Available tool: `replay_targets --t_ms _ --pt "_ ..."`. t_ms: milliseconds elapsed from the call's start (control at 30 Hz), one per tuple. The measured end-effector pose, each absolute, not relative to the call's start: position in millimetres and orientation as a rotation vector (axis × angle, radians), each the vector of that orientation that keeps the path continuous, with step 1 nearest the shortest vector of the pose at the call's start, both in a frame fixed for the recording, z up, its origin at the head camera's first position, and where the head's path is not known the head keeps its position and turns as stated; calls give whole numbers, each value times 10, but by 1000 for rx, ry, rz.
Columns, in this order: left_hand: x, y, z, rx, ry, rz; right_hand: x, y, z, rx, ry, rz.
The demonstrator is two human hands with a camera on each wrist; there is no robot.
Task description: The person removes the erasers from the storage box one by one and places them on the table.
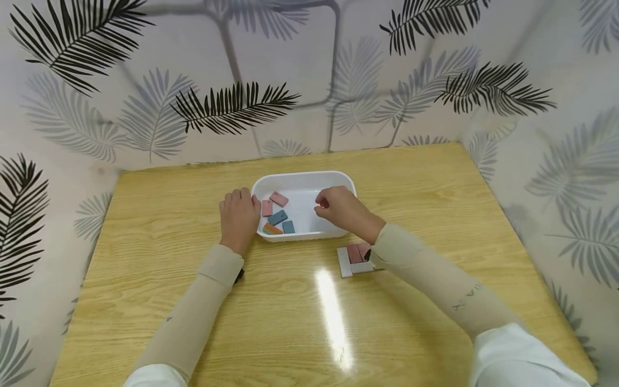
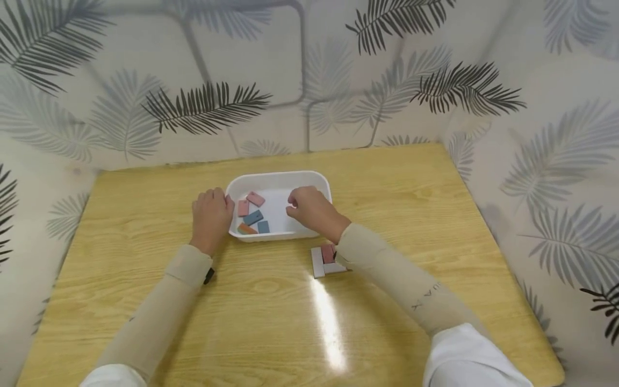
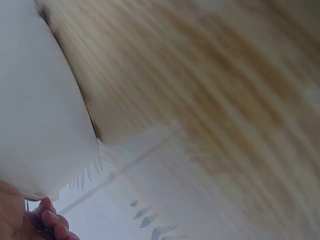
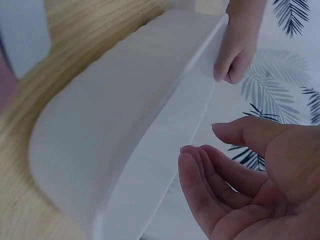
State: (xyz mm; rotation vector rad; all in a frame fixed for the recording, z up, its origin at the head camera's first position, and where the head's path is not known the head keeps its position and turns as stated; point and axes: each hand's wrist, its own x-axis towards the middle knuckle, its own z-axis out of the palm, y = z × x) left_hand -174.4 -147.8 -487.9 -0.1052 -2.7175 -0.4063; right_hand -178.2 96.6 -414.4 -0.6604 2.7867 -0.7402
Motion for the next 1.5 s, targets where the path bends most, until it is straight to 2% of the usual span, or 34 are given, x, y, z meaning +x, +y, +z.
replay_targets --t_ms 233,433,600,800,1067,1500 --pt "-1756 -1498 -4863 -116 -2700 -378 -2027 539 -4215 -613 2721 -779" --pt "-1758 -1496 -4865 -101 -2729 -409 -2197 314 -4481 -584 2767 -774" --pt "-1753 -1493 -4894 -101 -2763 -416 -2236 193 -4688 -469 2735 -837" --pt "-1769 -1506 -4936 -99 -2762 -397 -2262 63 -4747 -410 2753 -747" --pt "-1771 -1491 -4918 -109 -2725 -386 -2322 -22 -4771 -383 2787 -676" --pt "-1774 -1493 -4906 -93 -2743 -358 -2307 158 -4718 -453 2789 -772"
